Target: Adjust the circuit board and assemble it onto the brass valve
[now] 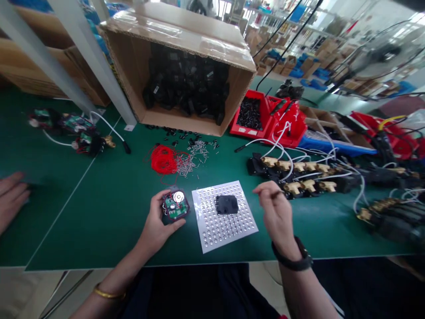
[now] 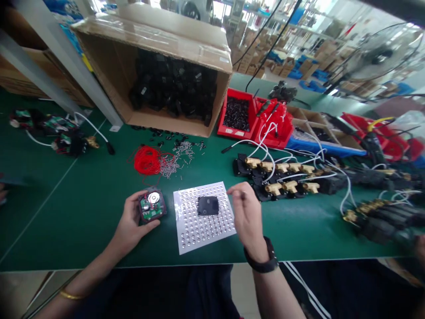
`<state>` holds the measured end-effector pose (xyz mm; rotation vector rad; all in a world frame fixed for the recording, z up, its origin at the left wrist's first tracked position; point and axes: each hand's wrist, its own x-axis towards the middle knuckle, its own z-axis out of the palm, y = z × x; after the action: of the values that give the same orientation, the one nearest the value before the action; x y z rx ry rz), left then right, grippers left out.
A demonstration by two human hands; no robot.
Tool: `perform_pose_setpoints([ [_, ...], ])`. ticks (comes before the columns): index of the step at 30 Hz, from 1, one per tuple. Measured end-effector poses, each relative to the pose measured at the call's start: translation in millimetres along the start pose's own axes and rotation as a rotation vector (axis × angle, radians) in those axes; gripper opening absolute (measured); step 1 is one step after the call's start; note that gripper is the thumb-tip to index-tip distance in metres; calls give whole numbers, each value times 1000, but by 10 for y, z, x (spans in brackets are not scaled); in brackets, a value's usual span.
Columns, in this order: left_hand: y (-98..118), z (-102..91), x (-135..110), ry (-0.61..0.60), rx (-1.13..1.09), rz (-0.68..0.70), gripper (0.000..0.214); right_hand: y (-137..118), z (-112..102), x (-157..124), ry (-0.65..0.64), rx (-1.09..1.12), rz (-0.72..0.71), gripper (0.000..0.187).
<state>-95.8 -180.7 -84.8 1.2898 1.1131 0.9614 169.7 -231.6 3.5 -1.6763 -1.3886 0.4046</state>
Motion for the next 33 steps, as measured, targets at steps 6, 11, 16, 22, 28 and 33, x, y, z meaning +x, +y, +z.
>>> perform_pose_setpoints([
  [6,209,38,10,24,-4,-30,72,248,221,-110,-582,-632,-24,57],
  [11,438,4,-40,-30,131,25,71,317,91,58,-630,-549,-136,64],
  [16,381,10,-16,18,199,29,68,310,25,122,-419,-521,-53,43],
  [22,408,83,-17,-31,286,57,66,159,431,-92,-373,-572,146,63],
  [28,702,250,-40,-135,792,354,64,172,507,-47,-419,564,568,46],
  [33,776,432,-35,-223,1021,380,68,46,696,-142,-461,1041,699,36],
])
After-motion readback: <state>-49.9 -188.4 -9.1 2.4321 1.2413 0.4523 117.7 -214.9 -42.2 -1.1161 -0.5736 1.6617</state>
